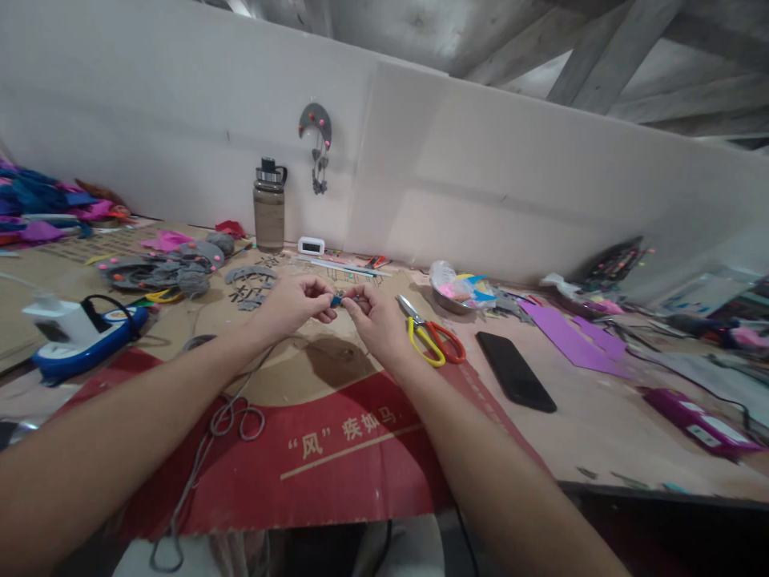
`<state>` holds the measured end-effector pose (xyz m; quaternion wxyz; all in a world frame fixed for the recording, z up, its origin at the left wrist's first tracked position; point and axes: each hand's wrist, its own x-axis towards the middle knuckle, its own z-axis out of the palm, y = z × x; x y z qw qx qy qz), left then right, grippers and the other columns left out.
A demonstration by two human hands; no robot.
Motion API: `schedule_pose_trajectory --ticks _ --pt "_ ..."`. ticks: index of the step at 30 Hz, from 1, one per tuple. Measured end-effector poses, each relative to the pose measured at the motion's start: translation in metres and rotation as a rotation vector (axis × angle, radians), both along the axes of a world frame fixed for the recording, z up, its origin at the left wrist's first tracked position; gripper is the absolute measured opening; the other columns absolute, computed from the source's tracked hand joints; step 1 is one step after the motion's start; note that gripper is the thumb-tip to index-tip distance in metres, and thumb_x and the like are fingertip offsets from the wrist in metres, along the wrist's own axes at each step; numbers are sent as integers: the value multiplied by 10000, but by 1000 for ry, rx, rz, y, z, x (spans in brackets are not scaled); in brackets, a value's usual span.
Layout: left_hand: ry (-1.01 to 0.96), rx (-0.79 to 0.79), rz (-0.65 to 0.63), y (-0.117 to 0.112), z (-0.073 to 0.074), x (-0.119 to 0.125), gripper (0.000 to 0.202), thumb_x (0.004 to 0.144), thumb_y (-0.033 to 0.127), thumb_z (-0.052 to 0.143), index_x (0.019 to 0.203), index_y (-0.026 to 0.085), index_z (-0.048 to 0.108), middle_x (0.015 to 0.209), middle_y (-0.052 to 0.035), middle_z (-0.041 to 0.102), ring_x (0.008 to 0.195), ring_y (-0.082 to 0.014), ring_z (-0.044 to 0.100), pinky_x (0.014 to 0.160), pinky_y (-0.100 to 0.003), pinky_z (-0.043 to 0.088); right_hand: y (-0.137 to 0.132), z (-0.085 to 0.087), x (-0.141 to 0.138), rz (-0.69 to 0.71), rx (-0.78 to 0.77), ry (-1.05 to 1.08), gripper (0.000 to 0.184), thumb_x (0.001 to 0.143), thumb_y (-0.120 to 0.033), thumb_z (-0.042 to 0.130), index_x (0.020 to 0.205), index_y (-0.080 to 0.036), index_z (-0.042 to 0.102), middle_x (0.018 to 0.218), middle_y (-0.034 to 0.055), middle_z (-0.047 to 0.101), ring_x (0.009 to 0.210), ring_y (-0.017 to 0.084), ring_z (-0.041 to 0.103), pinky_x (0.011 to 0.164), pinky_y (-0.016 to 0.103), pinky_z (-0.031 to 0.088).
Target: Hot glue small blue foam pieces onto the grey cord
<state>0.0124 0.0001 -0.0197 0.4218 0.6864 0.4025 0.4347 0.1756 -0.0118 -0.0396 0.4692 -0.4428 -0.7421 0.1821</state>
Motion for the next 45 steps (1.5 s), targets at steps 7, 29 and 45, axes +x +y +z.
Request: schedule_pose_trajectory --ticks 7,29,45 --pt "-4 40 -36 1 -1 0 166 737 277 597 784 118 586 622 -45 658 595 -148 645 596 -278 544 1 -3 -3 1 2 80 222 810 -384 478 836 -183 567 728 8 613 619 107 542 579 224 395" --pt "-4 -52 -123 -1 -3 2 206 720 301 630 816 125 582 696 -56 670 610 -148 648 636 -319 562 1 -5 -2 -182 129 -188 153 782 -327 485 808 -204 572 693 7 605 608 114 519 541 219 350" --pt "-44 -62 -62 2 -5 1 239 742 350 613 799 125 556 691 -69 673 651 -171 668 642 -314 561 -12 5 -5 -192 170 -202 168 843 -327 448 919 -216 549 744 25 614 684 147 553 622 256 376"
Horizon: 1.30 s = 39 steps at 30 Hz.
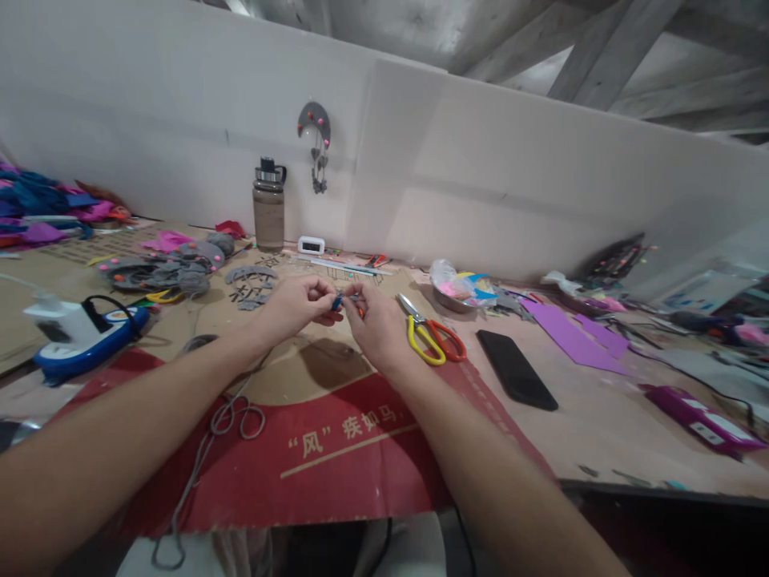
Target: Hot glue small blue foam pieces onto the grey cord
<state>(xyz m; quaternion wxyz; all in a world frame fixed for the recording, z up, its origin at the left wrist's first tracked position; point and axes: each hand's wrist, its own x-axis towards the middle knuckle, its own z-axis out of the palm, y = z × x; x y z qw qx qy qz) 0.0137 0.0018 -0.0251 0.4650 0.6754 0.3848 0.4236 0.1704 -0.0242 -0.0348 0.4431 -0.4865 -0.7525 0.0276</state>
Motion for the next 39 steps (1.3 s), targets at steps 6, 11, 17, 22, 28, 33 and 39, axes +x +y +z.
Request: schedule_pose_trajectory --ticks 6,11,17,22,28,33,39 --pt "-52 17 46 -4 1 3 218 738 323 616 797 130 534 693 -46 658 602 -142 651 633 -310 560 -1 0 -3 38 -59 101 120 820 -303 480 845 -210 552 754 22 629 681 138 566 628 251 393" --pt "-68 45 57 -4 0 4 185 749 296 599 794 134 522 666 -21 639 592 -139 650 647 -315 560 1 -1 -7 91 -155 245 126 808 -299 493 826 -188 550 751 25 640 653 124 584 620 241 421" --pt "-90 66 43 -4 -1 4 204 734 307 610 795 132 527 680 -14 631 600 -142 650 644 -319 561 3 -2 -8 122 -169 316 153 812 -320 481 819 -185 553 756 19 643 672 121 600 622 234 442" --pt "-71 68 39 -3 -1 4 208 727 315 618 778 135 528 664 -15 628 612 -150 653 638 -318 560 1 0 -9 112 -189 362 149 792 -303 501 809 -183 586 693 3 638 608 107 591 578 218 437" --pt "-39 112 48 -5 -1 4 194 728 308 615 769 135 536 657 -2 606 594 -140 643 618 -304 558 0 5 -11 106 -248 419 125 759 -279 514 752 -174 580 628 -10 617 528 88 557 497 184 405" --pt "-100 24 9 -5 0 5 187 717 288 625 763 130 537 654 3 602 593 -123 627 647 -313 554 4 1 -12 165 -280 479 117 737 -289 517 725 -174 529 592 -22 580 532 91 553 466 168 390" --pt "-242 -140 -132 -2 -5 4 185 735 283 604 830 134 552 729 -31 639 660 -161 647 703 -380 538 6 -3 -10 215 -298 513 129 734 -303 512 733 -174 515 598 -27 547 521 82 516 470 173 396"
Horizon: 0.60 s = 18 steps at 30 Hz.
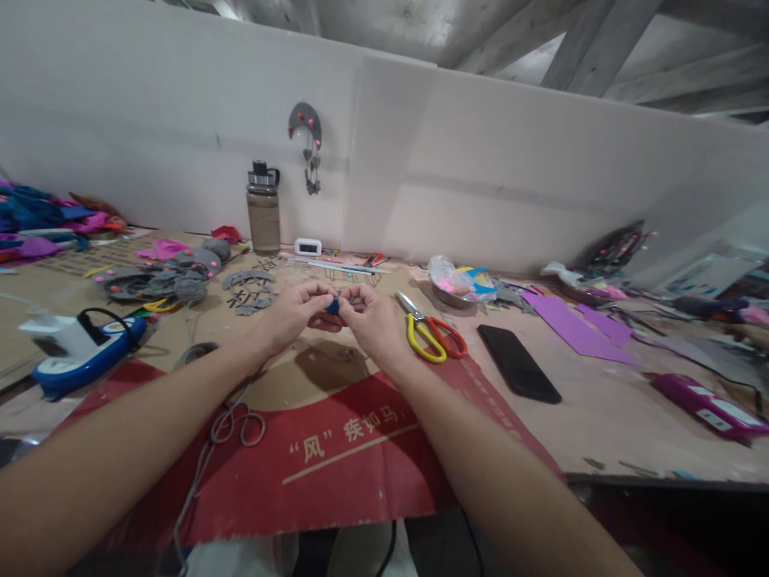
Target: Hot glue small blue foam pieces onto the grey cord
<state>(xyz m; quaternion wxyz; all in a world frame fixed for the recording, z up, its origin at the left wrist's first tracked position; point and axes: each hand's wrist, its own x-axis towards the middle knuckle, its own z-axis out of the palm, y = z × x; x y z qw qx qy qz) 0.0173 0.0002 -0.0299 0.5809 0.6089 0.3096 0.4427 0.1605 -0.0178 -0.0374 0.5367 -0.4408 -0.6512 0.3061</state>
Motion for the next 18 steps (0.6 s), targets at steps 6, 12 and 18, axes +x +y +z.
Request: schedule_pose_trajectory --ticks 6,12,18 --pt "-91 -101 -111 0 -1 -3 236 756 291 562 923 126 588 816 -84 662 715 -208 653 707 -415 526 0 1 0 26 -51 53 110 722 -284 511 741 -176 513 592 -33 532 511 80 496 462 177 386" --pt "-90 -116 -2 2 5 -3 269 777 356 540 893 120 601 834 -93 652 731 -192 633 690 -379 526 3 -2 2 3 -19 75 113 719 -286 517 726 -173 514 630 -29 549 539 81 512 505 186 383" --pt "51 -17 0 4 3 -3 289 724 401 613 774 118 627 734 -63 624 653 -143 592 558 -257 504 5 -3 2 -8 -11 77 104 721 -273 522 734 -169 515 602 -40 535 494 65 462 472 177 337"
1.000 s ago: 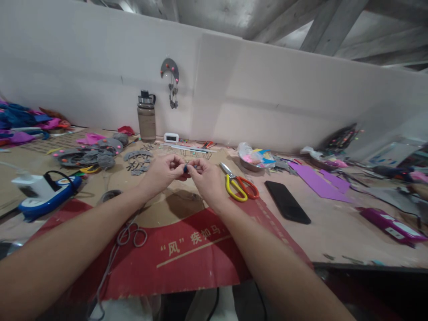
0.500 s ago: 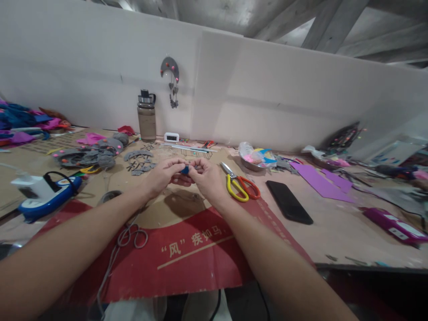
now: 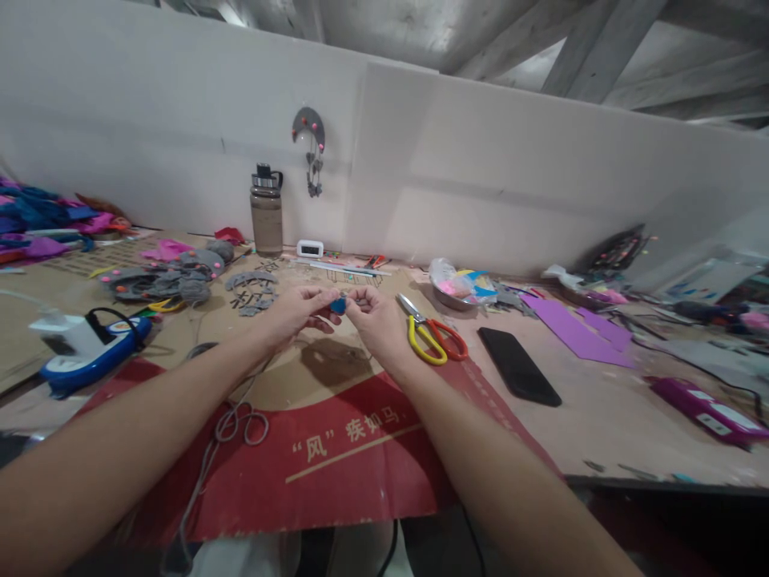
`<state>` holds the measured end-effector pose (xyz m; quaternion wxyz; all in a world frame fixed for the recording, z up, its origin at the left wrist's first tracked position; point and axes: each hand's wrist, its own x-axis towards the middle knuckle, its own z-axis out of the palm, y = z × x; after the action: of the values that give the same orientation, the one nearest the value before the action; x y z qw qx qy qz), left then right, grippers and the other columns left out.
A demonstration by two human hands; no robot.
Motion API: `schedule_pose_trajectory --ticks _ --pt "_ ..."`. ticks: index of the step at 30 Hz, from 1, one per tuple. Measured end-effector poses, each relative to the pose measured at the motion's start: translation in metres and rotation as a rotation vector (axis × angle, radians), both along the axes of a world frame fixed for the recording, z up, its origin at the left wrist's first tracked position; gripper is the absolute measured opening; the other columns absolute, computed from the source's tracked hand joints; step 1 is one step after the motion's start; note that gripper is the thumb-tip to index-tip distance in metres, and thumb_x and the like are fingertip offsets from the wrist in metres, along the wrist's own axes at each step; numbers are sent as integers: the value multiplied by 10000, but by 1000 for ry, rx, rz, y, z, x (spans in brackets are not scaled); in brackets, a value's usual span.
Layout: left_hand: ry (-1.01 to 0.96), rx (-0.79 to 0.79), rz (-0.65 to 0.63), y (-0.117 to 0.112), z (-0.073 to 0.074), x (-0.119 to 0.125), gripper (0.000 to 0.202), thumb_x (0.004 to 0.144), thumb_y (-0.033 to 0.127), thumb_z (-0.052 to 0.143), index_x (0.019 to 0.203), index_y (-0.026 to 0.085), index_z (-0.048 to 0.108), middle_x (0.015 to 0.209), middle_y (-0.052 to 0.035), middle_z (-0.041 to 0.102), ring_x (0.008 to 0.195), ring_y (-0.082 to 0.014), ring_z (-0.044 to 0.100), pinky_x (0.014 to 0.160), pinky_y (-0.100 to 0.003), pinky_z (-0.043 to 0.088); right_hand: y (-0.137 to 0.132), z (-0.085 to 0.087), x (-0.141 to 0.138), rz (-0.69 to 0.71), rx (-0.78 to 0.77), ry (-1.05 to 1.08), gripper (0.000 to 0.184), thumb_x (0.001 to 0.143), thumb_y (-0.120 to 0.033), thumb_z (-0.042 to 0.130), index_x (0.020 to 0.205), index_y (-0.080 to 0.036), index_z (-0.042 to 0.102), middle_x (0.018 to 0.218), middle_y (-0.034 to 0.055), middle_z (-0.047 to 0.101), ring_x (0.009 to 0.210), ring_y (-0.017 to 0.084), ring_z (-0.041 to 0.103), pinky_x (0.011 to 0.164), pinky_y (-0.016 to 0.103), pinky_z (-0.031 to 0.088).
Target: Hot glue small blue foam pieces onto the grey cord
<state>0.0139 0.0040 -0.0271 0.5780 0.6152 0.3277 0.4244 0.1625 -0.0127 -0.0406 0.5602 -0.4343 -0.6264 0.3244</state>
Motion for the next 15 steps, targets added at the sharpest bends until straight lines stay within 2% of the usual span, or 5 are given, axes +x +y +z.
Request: schedule_pose_trajectory --ticks 9,15 --pt "56 110 36 0 -1 0 254 702 363 639 774 120 647 691 -59 643 628 -138 599 587 -276 507 -1 0 1 0 9 -27 133 728 -305 519 743 -173 513 615 -37 531 509 72 468 481 184 353" --pt "66 131 34 -1 1 2 221 713 323 637 800 120 636 670 -50 652 611 -129 607 632 -283 512 1 -1 1 -15 8 -18 151 729 -324 516 746 -174 514 621 -33 528 516 75 461 479 186 350"
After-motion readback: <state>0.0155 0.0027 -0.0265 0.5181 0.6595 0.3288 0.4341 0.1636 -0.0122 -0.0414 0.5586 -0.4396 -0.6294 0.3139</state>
